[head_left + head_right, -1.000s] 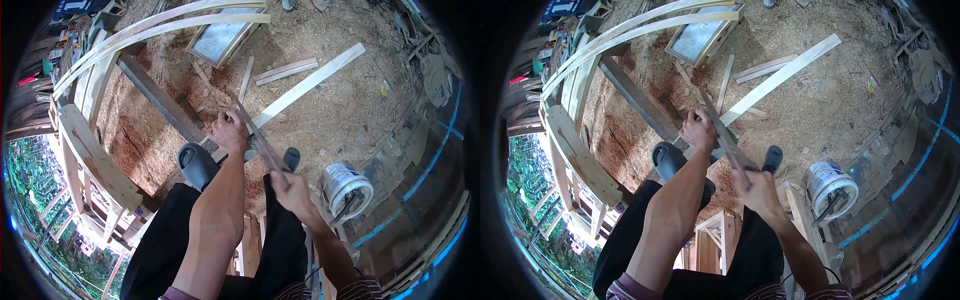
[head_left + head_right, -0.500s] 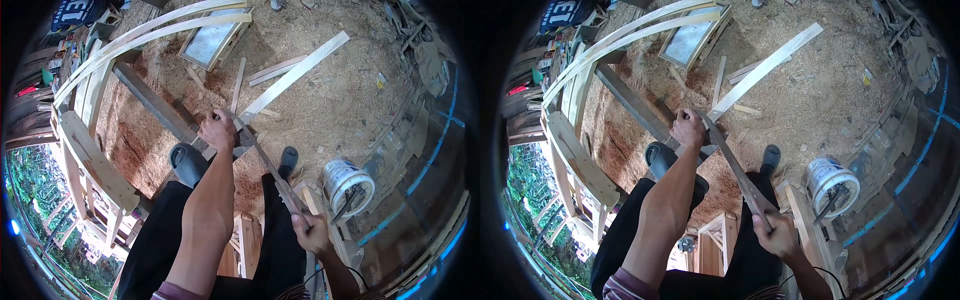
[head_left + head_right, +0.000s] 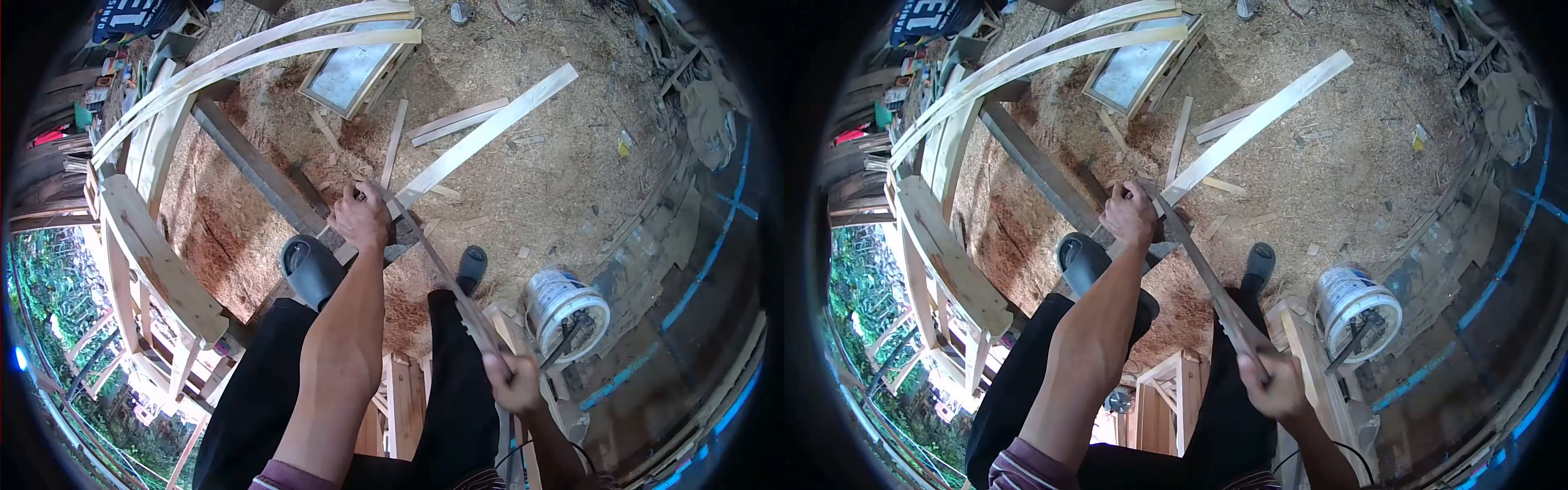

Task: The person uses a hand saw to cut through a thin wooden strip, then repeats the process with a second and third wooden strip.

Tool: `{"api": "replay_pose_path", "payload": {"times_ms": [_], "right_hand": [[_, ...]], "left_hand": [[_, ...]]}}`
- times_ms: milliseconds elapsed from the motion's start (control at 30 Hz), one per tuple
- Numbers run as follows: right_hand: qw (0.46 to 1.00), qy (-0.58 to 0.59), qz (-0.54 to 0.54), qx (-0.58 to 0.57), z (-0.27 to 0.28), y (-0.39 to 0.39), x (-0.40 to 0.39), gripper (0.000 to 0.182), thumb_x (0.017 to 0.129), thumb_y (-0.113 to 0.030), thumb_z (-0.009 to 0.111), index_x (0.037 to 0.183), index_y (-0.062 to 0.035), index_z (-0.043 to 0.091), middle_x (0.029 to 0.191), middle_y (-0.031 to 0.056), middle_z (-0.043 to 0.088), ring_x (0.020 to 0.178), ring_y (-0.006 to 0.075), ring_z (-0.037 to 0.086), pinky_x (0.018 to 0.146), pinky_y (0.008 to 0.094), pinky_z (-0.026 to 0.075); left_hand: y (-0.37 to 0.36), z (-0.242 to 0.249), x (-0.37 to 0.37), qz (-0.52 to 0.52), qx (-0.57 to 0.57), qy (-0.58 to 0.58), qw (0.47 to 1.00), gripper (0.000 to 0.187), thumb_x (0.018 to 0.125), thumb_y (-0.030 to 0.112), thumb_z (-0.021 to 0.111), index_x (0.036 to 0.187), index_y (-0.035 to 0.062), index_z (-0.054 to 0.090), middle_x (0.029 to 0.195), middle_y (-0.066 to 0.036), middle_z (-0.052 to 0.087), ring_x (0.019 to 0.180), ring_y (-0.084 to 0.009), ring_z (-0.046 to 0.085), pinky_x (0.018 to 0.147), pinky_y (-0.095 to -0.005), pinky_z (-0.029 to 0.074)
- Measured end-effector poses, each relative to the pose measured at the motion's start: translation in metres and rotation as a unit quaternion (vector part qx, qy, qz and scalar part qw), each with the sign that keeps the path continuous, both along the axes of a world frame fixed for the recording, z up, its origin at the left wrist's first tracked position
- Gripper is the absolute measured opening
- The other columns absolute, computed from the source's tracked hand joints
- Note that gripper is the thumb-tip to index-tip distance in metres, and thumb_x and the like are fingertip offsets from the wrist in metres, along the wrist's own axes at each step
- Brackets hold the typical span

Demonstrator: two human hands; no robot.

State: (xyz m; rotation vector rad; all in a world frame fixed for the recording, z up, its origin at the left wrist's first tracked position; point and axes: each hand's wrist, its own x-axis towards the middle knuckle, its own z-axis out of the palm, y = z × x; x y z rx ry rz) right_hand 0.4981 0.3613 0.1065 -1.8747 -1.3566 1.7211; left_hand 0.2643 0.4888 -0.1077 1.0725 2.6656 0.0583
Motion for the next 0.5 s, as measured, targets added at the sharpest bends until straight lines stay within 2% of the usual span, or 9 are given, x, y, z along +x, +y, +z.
{"api": "replay_pose_path", "payload": {"times_ms": [33, 100, 167, 200, 233, 333, 400, 433, 500], "right_hand": [[1.0, -0.002, 0.002, 0.0, 0.002, 0.0, 0.003, 0.04, 0.09, -0.022, 0.056, 0.058, 0.0019, 0.052, 0.046, 0.0088, 0.038, 0.041, 0.0138, 0.04, 0.042, 0.0324, 0.032], [0.999, -0.01, 0.022, -0.024, 0.004, 0.003, 0.002, 0.032, 0.089, -0.022, 0.057, 0.066, 0.0013, 0.058, 0.049, 0.0152, 0.043, 0.041, 0.0285, 0.046, 0.044, 0.0369, 0.037], [0.995, -0.04, 0.019, -0.094, -0.03, 0.006, -0.008, 0.033, 0.089, -0.023, 0.056, 0.068, 0.0014, 0.059, 0.049, 0.0153, 0.044, 0.041, 0.0281, 0.045, 0.044, 0.036, 0.037], [0.999, -0.02, 0.007, -0.029, -0.047, 0.025, -0.024, 0.033, 0.089, -0.024, 0.057, 0.068, 0.0015, 0.06, 0.049, 0.0161, 0.045, 0.041, 0.0258, 0.044, 0.045, 0.0355, 0.037], [1.0, -0.002, 0.002, 0.009, -0.075, 0.033, -0.039, 0.038, 0.09, -0.03, 0.055, 0.069, 0.0013, 0.06, 0.05, 0.017, 0.048, 0.043, 0.0271, 0.05, 0.046, 0.0379, 0.039], [0.996, -0.014, 0.037, 0.083, -0.124, 0.074, -0.083, 0.041, 0.09, -0.03, 0.056, 0.067, 0.0034, 0.057, 0.051, 0.016, 0.046, 0.043, 0.0202, 0.043, 0.046, 0.0361, 0.038], [1.0, 0.022, -0.007, 0.019, -0.123, 0.082, -0.091, 0.042, 0.089, -0.033, 0.056, 0.07, 0.0045, 0.058, 0.053, 0.0197, 0.048, 0.043, 0.0272, 0.046, 0.047, 0.0369, 0.039], [0.999, 0.009, 0.043, 0.032, -0.113, 0.082, -0.079, 0.045, 0.09, -0.038, 0.051, 0.07, 0.0013, 0.061, 0.057, 0.021, 0.054, 0.054, 0.0374, 0.058, 0.051, 0.0419, 0.043], [0.999, -0.009, 0.03, 0.037, -0.088, 0.051, -0.056, 0.038, 0.089, -0.032, 0.054, 0.073, 0.002, 0.061, 0.058, 0.0196, 0.055, 0.054, 0.0375, 0.058, 0.051, 0.0415, 0.043]], "left_hand": [[0.001, 0.002, 0.0, -0.002, -0.009, 0.003, 1.0, 0.04, 0.086, 0.037, 0.04, 0.092, 0.0077, 0.066, 0.09, -0.021, 0.066, 0.092, -0.0336, 0.061, 0.086, -0.044, 0.039], [0.003, -0.001, 0.0, -0.007, -0.02, 0.006, 1.0, 0.04, 0.086, 0.037, 0.04, 0.092, 0.0078, 0.066, 0.09, -0.02, 0.067, 0.091, -0.0338, 0.062, 0.086, -0.044, 0.039], [-0.003, -0.009, -0.005, -0.006, -0.01, 0.004, 1.0, 0.04, 0.085, 0.037, 0.04, 0.092, 0.0084, 0.067, 0.087, -0.02, 0.067, 0.091, -0.0339, 0.061, 0.086, -0.044, 0.039], [-0.005, -0.008, -0.006, -0.005, -0.014, 0.006, 1.0, 0.04, 0.085, 0.037, 0.04, 0.092, 0.0084, 0.067, 0.087, -0.02, 0.067, 0.091, -0.0339, 0.061, 0.086, -0.044, 0.039], [-0.003, -0.006, -0.005, -0.009, -0.006, 0.014, 1.0, 0.039, 0.085, 0.037, 0.04, 0.091, 0.0086, 0.067, 0.085, -0.019, 0.067, 0.09, -0.0343, 0.062, 0.085, -0.0441, 0.039], [-0.001, -0.007, -0.003, -0.027, 0.019, 0.017, 0.999, 0.039, 0.085, 0.037, 0.04, 0.09, 0.0086, 0.067, 0.083, -0.019, 0.067, 0.086, -0.0351, 0.063, 0.085, -0.0445, 0.039], [-0.002, -0.003, -0.002, -0.003, 0.026, 0.004, 1.0, 0.041, 0.084, 0.036, 0.041, 0.089, 0.0054, 0.068, 0.083, -0.022, 0.066, 0.086, -0.0337, 0.062, 0.087, -0.0425, 0.038], [-0.002, -0.002, -0.003, -0.004, -0.013, -0.003, 1.0, 0.041, 0.085, 0.036, 0.041, 0.088, 0.0053, 0.068, 0.085, -0.022, 0.066, 0.087, -0.0341, 0.062, 0.087, -0.0425, 0.037], [0.001, -0.004, -0.004, -0.008, 0.0, -0.006, 1.0, 0.041, 0.085, 0.036, 0.041, 0.088, 0.0054, 0.068, 0.085, -0.022, 0.066, 0.087, -0.034, 0.062, 0.087, -0.0424, 0.037]]}}
